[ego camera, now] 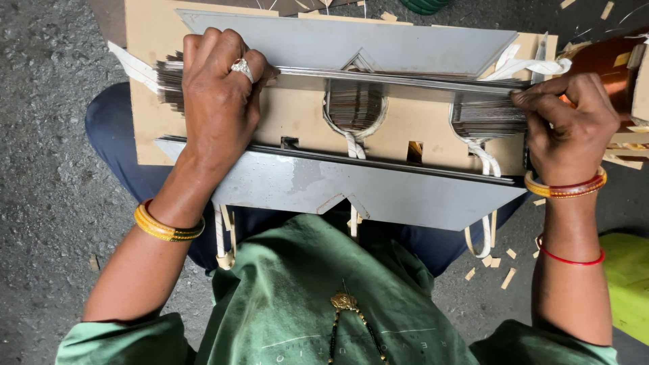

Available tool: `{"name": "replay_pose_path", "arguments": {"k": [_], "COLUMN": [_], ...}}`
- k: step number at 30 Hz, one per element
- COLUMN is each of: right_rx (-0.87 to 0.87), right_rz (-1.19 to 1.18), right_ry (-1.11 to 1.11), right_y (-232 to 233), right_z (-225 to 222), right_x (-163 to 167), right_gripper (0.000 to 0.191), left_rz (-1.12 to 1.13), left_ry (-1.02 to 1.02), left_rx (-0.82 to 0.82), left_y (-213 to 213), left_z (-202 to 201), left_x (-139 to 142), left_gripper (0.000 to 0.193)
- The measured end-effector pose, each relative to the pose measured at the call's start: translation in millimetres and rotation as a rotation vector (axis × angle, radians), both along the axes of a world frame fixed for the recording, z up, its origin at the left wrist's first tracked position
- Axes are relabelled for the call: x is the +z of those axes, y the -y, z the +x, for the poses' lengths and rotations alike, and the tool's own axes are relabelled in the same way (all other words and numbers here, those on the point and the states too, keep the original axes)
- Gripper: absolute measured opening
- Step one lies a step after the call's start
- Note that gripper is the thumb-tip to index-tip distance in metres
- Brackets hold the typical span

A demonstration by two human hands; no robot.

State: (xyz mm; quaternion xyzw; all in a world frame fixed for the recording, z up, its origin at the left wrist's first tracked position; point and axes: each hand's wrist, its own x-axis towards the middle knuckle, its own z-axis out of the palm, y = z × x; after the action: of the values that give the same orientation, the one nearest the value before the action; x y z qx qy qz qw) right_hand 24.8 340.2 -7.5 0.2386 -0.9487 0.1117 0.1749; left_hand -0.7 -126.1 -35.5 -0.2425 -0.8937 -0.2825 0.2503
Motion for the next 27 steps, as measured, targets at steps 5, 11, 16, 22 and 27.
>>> {"name": "replay_pose_path", "arguments": {"k": [5, 11, 16, 22, 27], "right_rx": [0.003, -0.009, 0.018, 0.043, 0.050], "right_rz": [0.028, 0.092, 0.138, 0.272, 0.360], "right_ry": [-0.001, -0.012, -0.063, -0.134, -0.140], "right_y": [1.4, 3.4, 11.9, 21.9, 26.7], "right_z": [-1.6, -3.6, -6.1, -10.4, -11.5], "right_x": [0.3, 1.0, 6.3, 13.1, 19.6], "right_gripper": [0.024, 0.023, 0.025, 0.016, 0.006], "left_rz": [-0.021, -0.103, -0.132, -0.170, -0.279], "left_ry": [-0.008, -0.035, -0.001, -0.037, -0.104], "left_rx": [0.004, 0.033, 0.036, 0.042, 0.095], "left_y": [0.4, -0.3, -0.2, -0.1, -4.0], "left_z": [-0.7, 0.5, -0.5, -3.2, -2.9], "left_x": [0.9, 4.5, 8.7, 11.2, 6.5], "left_gripper": [0.016, 0.023, 0.025, 0.020, 0.010]}}
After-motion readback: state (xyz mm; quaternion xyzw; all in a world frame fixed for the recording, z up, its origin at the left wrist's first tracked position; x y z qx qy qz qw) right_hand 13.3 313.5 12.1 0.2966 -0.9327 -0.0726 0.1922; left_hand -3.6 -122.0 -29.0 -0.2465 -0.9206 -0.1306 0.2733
